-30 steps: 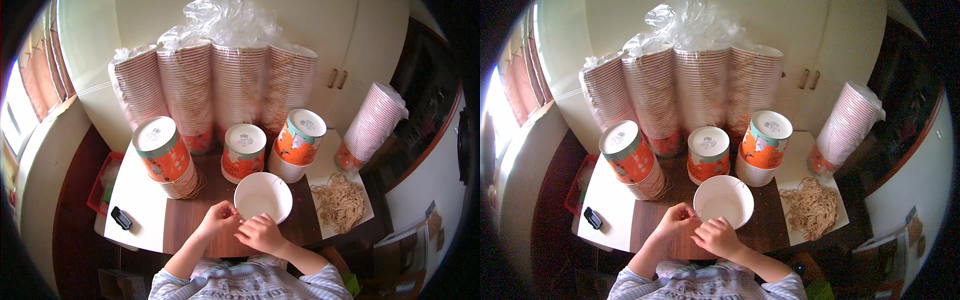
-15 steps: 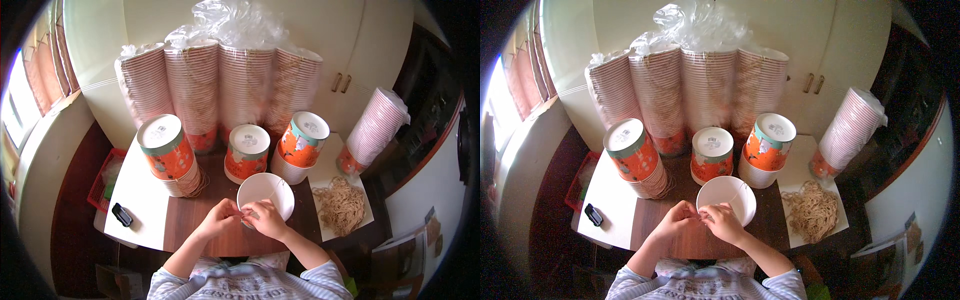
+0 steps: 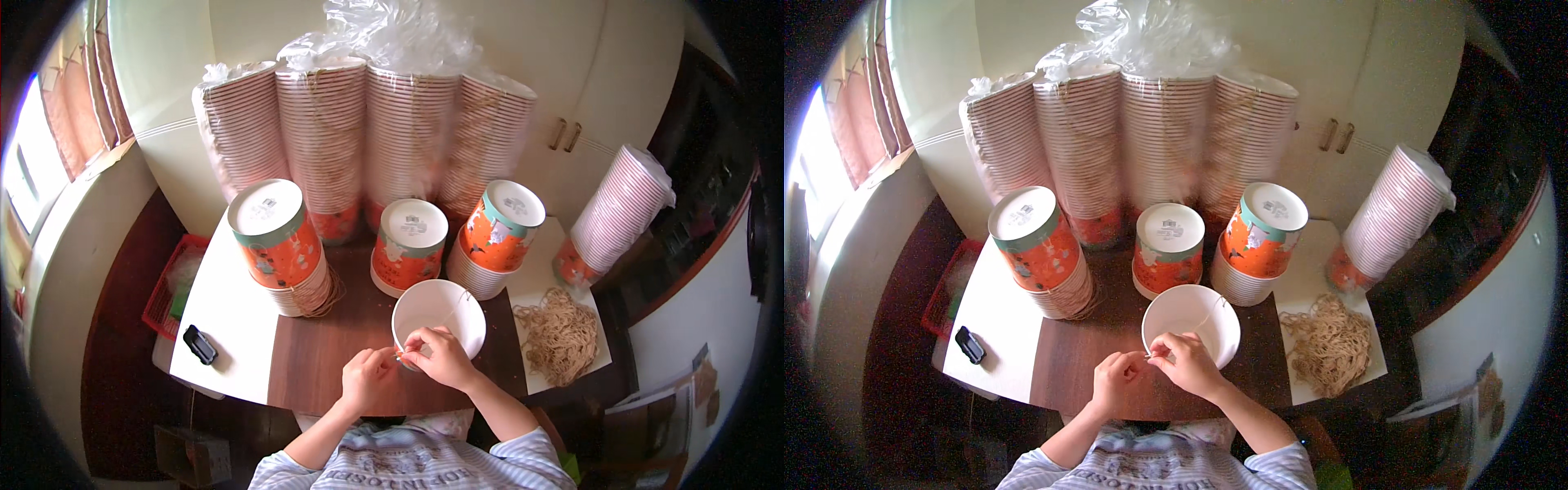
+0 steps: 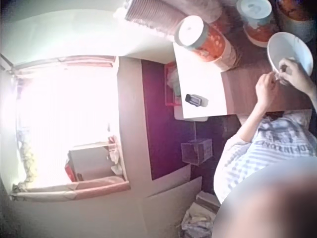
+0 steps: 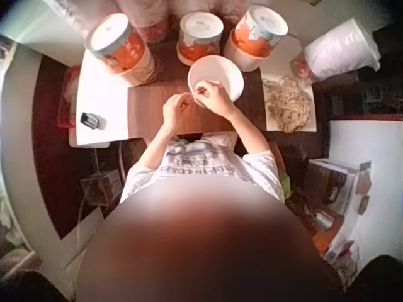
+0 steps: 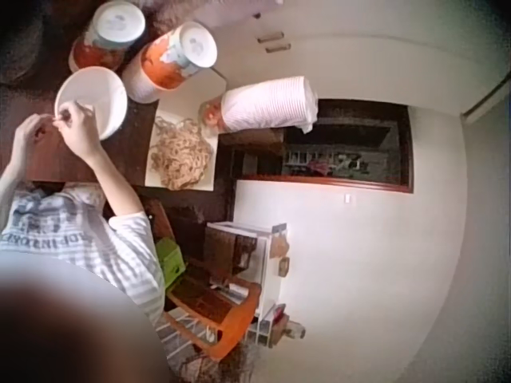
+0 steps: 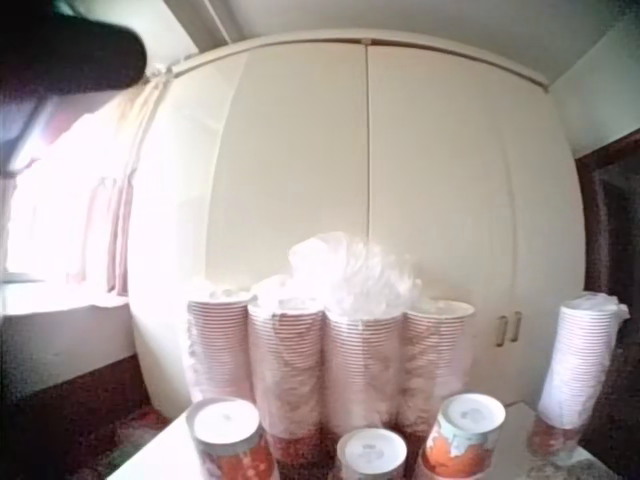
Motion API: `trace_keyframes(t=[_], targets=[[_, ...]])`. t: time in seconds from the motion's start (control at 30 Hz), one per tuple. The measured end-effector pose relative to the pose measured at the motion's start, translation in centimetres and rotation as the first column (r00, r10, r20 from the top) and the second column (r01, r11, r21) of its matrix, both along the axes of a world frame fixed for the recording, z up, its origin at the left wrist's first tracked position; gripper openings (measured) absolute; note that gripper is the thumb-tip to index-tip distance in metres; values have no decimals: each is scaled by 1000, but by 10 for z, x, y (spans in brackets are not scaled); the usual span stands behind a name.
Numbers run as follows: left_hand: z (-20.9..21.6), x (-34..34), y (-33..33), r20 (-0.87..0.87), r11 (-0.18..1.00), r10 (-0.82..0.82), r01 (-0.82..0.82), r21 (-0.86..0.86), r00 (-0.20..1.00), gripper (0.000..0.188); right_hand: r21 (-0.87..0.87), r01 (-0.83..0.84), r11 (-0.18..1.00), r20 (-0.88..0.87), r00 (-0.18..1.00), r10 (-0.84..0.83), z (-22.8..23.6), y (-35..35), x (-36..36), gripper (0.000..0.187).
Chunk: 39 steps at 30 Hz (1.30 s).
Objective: Applying rubber bands to stacks of paper cups and organizing them on a table.
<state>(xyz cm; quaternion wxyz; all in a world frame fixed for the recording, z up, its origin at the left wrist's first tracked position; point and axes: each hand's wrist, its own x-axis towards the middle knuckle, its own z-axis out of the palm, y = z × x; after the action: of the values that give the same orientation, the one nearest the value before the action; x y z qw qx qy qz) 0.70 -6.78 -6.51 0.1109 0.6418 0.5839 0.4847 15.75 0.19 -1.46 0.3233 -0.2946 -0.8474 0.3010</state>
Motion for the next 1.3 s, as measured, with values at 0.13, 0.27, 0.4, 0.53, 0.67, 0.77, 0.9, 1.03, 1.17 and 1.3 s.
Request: trace_keyframes(t=[0.13, 0.27, 0.4, 0.53, 0.67, 0.77, 0.9, 1.03, 1.17, 1.3], targets=[[-8, 1, 5, 15, 999, 32, -32, 42, 999, 17, -11, 15, 1000, 32, 999, -15, -1, 0, 1, 17], [0, 2, 4, 165, 998, 48, -54, 32, 985, 15, -42, -18, 999, 29, 999, 19, -6, 1, 4, 14], [3, 0, 4, 196, 999, -5, -5, 51, 981, 15, -33, -24, 999, 42, 999, 25, -5, 0, 4, 15], [8, -2, 5, 266, 987, -108, 73, 140, 958, 18, -14, -21, 1000, 36, 999, 22, -3, 0, 2, 15], [18, -1, 6, 257, 990, -124, 104, 91, 958, 18, -8, -30, 1000, 42, 999, 30, -5, 1, 4, 15], [17, 2, 9, 173, 989, -127, 112, 93, 977, 17, 15, -21, 1000, 37, 999, 20, -5, 1, 4, 14], [12, 3, 8, 226, 997, -71, 69, 15, 972, 17, 12, -18, 1000, 12, 1000, 18, -4, 1, 4, 13], [13, 3, 6, 378, 991, -42, 87, -103, 925, 14, 28, -22, 999, 9, 1000, 22, -4, 1, 3, 12], [7, -1, 7, 540, 967, -105, 212, -140, 835, 10, 15, -14, 1000, 6, 1000, 14, -2, 1, 3, 12], [5, -5, 7, 489, 956, -182, 270, -114, 853, 8, 31, -19, 999, 5, 1000, 19, 0, 2, 3, 12]])
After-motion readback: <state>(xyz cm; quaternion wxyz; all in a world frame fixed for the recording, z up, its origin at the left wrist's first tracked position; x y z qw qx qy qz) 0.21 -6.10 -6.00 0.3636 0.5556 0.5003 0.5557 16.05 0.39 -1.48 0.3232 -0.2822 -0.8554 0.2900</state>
